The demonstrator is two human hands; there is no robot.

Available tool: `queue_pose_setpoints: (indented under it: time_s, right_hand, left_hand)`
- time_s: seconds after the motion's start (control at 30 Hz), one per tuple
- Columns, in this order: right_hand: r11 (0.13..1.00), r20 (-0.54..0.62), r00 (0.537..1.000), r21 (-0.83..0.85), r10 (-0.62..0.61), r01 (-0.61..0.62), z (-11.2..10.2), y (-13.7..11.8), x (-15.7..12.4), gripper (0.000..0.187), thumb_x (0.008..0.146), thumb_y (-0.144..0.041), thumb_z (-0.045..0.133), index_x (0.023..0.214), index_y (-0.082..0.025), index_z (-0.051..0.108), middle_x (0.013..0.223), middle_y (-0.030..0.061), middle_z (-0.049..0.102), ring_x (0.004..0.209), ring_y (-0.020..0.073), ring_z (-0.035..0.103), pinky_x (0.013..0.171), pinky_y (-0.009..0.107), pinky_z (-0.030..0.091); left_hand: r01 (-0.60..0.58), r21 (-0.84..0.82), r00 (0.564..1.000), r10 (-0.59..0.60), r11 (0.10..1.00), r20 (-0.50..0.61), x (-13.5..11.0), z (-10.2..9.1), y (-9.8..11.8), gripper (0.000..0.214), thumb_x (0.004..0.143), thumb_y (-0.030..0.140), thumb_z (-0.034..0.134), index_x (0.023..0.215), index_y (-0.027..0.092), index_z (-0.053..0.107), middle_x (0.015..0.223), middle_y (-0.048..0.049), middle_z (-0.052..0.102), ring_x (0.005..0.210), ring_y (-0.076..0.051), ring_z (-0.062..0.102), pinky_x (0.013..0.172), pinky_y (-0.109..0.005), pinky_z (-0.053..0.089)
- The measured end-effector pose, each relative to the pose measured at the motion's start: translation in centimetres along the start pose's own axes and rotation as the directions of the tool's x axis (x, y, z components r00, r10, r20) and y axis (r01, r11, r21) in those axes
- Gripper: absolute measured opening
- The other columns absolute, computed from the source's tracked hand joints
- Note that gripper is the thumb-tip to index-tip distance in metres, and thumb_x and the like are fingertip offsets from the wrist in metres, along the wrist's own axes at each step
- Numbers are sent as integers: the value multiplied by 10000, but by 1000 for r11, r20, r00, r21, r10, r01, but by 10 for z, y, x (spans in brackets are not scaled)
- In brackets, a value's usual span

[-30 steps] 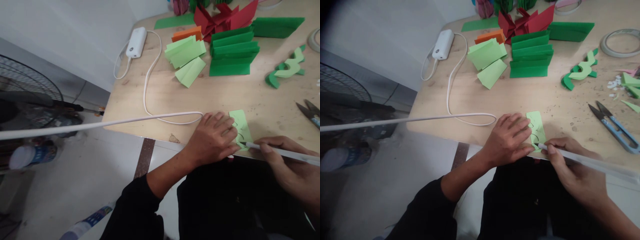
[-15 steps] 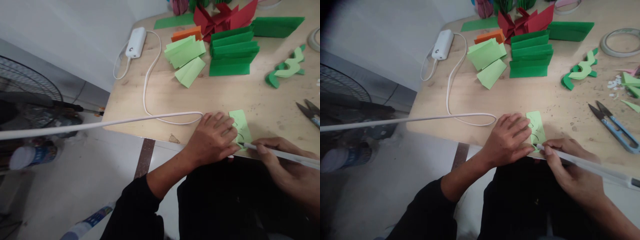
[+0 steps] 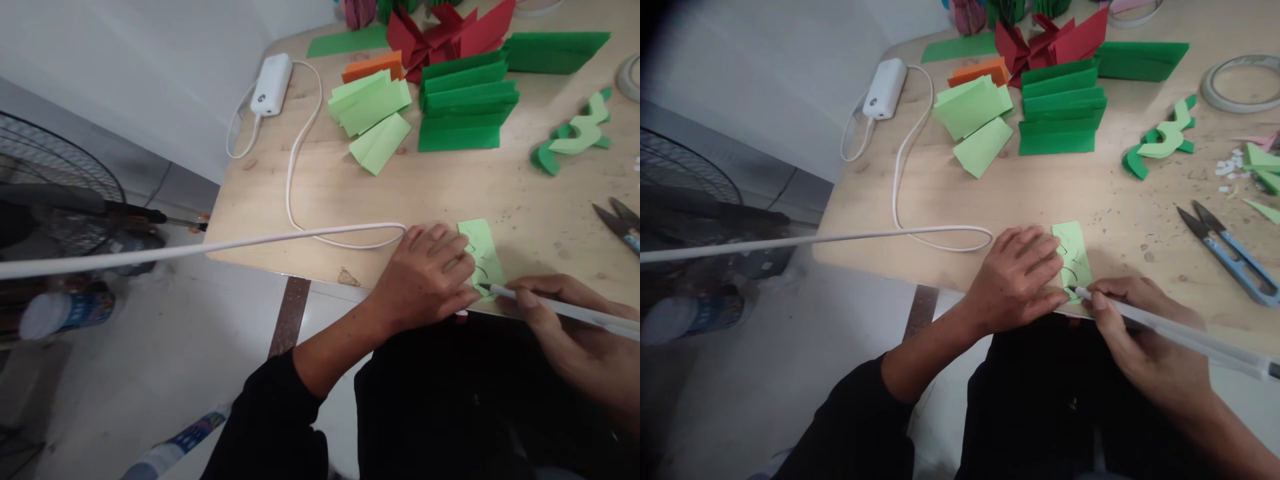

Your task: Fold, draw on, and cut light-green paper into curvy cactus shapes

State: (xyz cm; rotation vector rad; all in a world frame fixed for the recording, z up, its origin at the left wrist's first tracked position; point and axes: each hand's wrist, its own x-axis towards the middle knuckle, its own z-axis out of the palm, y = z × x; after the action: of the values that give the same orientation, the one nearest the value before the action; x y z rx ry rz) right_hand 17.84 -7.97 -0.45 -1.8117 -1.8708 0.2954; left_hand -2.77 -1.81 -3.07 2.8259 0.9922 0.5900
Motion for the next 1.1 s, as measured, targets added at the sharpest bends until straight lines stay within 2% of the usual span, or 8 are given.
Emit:
queue_pose_setpoints:
  time_s: [0.4, 0.7, 0.87, 1.1]
  right_hand:
    - [997, -6, 998, -42, 61, -61, -1, 5, -6, 344, 903, -580, 501, 814, -312, 697, 686, -5, 709, 567, 189, 642, 490, 313, 415]
    - [974, 7, 987, 159, 163, -162, -5, 2, -1, 300, 871, -541, 571, 768, -289, 697, 711, 7, 732, 650, 208, 682, 537, 306, 496]
    - [989, 16, 991, 63, 131, -132, -2, 3, -5, 314, 901, -546, 525, 814, -298, 696, 705, -3, 724, 591, 188, 660, 500, 296, 456]
    - [998, -3, 1000, 69, -11, 11, 0, 0, -3, 254, 923, -482, 526, 814, -304, 670, 713, -23, 731, 606, 186, 670, 531, 312, 452]
  left_hand:
    - [-4, -1, 1000, 4, 1000, -9, -1, 1, 0, 404, 1018, 464, 450, 1114, 149, 683, 1336, -116, 629, 1304, -310, 509, 1080, -459, 374]
    - [-2, 10, 1000, 1, 1000, 29, -1, 1, 0, 399, 1008, 481, 475, 1124, 161, 682, 1351, -134, 619, 1323, -324, 497, 1079, -482, 372]
    - [2, -2, 1000, -2, 1000, -5, -1, 1, 0, 411, 1018, 472, 448, 1111, 151, 687, 1331, -111, 640, 1306, -315, 513, 1084, -464, 377]
    - [-4, -3, 1000, 4, 1000, -26, 0, 0, 0, 400, 1017, 461, 452, 1103, 149, 687, 1325, -103, 649, 1288, -315, 530, 1079, -455, 383]
